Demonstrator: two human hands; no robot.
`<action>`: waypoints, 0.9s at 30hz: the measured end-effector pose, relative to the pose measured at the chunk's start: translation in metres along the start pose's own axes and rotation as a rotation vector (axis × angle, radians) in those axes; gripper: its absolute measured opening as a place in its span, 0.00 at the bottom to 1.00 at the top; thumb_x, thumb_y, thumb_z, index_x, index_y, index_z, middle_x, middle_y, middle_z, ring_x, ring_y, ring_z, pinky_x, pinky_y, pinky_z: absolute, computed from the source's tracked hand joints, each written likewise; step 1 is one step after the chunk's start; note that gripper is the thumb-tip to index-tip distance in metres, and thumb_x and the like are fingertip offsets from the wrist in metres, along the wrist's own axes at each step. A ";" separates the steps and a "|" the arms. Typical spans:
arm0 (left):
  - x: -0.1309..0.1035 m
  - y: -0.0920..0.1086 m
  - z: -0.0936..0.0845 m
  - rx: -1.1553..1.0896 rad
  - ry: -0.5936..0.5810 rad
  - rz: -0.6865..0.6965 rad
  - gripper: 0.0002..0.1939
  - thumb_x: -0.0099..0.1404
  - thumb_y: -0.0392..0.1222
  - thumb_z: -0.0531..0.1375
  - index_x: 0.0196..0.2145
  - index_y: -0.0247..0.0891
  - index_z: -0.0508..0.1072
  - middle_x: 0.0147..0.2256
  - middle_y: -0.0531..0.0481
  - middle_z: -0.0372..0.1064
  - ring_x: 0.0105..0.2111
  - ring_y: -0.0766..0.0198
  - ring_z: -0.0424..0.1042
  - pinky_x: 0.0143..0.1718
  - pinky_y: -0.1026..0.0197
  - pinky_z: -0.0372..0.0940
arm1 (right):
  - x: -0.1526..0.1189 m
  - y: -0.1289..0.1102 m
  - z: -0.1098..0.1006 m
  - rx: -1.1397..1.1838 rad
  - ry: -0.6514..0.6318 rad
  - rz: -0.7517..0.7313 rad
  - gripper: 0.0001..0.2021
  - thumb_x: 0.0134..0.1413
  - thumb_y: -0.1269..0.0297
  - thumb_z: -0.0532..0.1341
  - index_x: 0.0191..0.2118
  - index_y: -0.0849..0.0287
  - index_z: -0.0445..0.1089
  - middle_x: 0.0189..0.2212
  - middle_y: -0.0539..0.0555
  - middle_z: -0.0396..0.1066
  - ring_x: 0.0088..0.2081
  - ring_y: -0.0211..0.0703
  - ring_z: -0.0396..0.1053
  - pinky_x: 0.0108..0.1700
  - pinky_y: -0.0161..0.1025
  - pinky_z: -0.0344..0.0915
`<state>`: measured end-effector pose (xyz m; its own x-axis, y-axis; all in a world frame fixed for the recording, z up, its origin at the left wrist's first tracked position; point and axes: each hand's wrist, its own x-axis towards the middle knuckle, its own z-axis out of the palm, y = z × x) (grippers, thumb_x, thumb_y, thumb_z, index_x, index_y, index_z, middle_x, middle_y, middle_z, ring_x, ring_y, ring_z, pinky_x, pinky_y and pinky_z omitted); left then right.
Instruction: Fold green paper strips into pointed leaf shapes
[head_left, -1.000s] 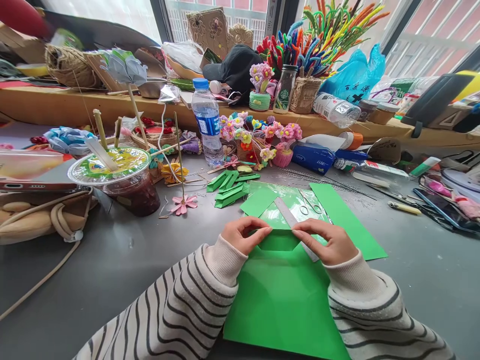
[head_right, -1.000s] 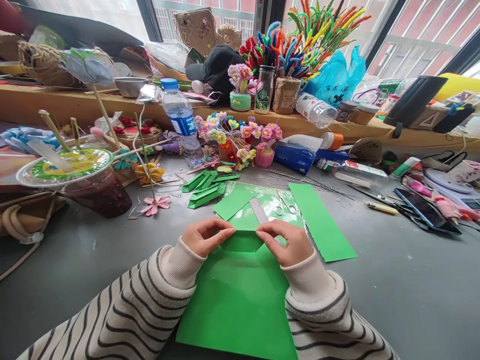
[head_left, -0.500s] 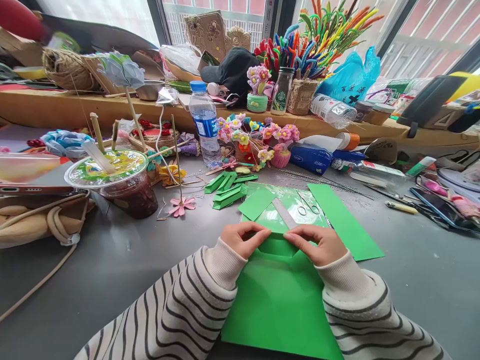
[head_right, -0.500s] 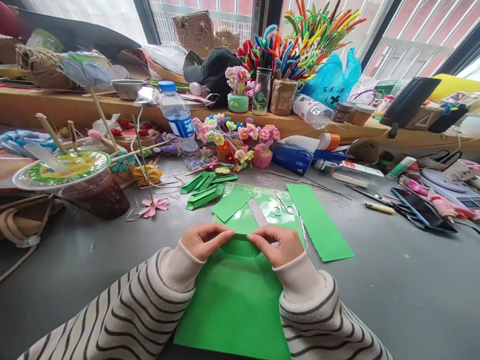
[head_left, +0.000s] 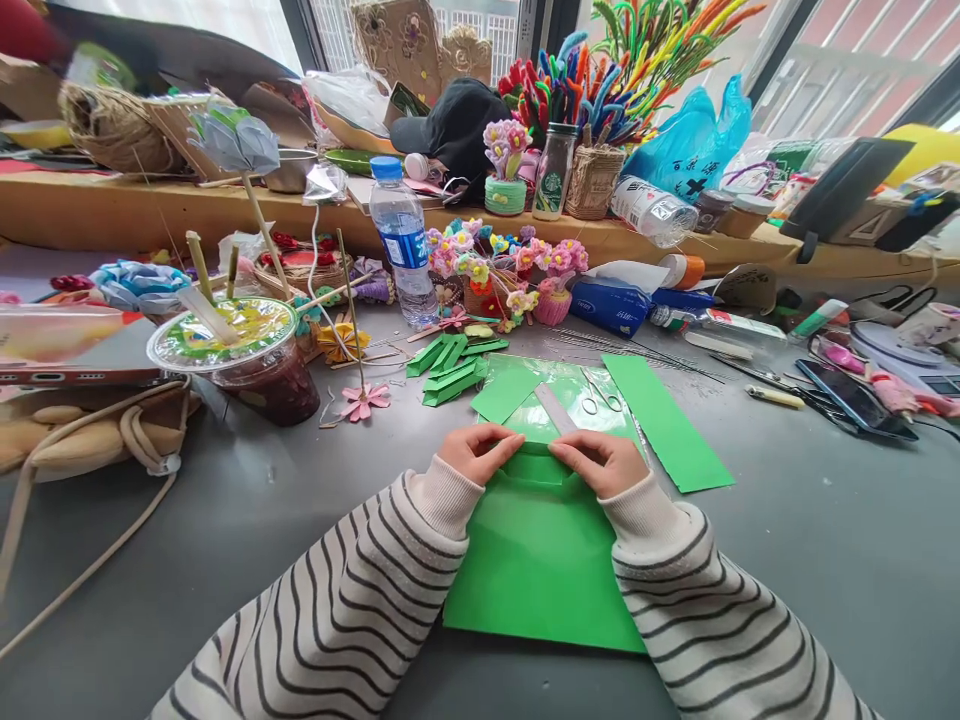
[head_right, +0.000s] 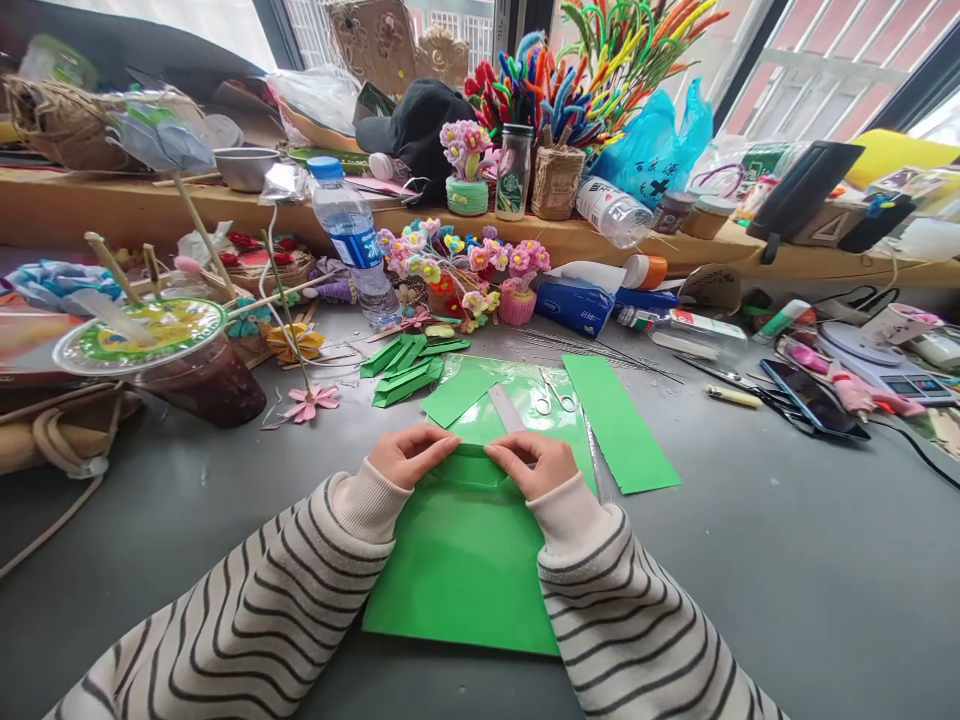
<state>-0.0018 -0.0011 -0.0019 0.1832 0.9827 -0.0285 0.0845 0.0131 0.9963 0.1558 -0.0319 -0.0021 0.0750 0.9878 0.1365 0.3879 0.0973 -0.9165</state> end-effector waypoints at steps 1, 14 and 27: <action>0.000 -0.001 0.000 0.016 0.001 0.003 0.10 0.43 0.44 0.59 0.19 0.33 0.70 0.17 0.52 0.65 0.19 0.70 0.61 0.21 0.68 0.57 | 0.000 0.001 0.000 0.006 0.002 0.009 0.09 0.37 0.59 0.58 0.22 0.60 0.69 0.20 0.52 0.70 0.22 0.39 0.65 0.26 0.35 0.62; 0.002 -0.003 -0.002 0.111 -0.018 0.008 0.10 0.42 0.45 0.60 0.19 0.33 0.71 0.18 0.50 0.67 0.20 0.68 0.63 0.22 0.68 0.59 | 0.002 0.004 0.001 0.002 0.038 0.026 0.10 0.36 0.58 0.59 0.19 0.61 0.68 0.16 0.52 0.67 0.21 0.38 0.62 0.23 0.34 0.59; 0.001 -0.004 -0.004 0.215 0.020 0.060 0.12 0.46 0.47 0.57 0.22 0.34 0.72 0.21 0.49 0.69 0.22 0.66 0.65 0.24 0.67 0.60 | 0.004 0.009 0.000 0.037 0.060 0.082 0.11 0.34 0.57 0.60 0.20 0.61 0.70 0.18 0.52 0.69 0.22 0.40 0.65 0.25 0.35 0.63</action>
<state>-0.0060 0.0010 -0.0058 0.1754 0.9839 0.0344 0.2816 -0.0836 0.9559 0.1593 -0.0273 -0.0096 0.1607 0.9836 0.0822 0.3440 0.0223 -0.9387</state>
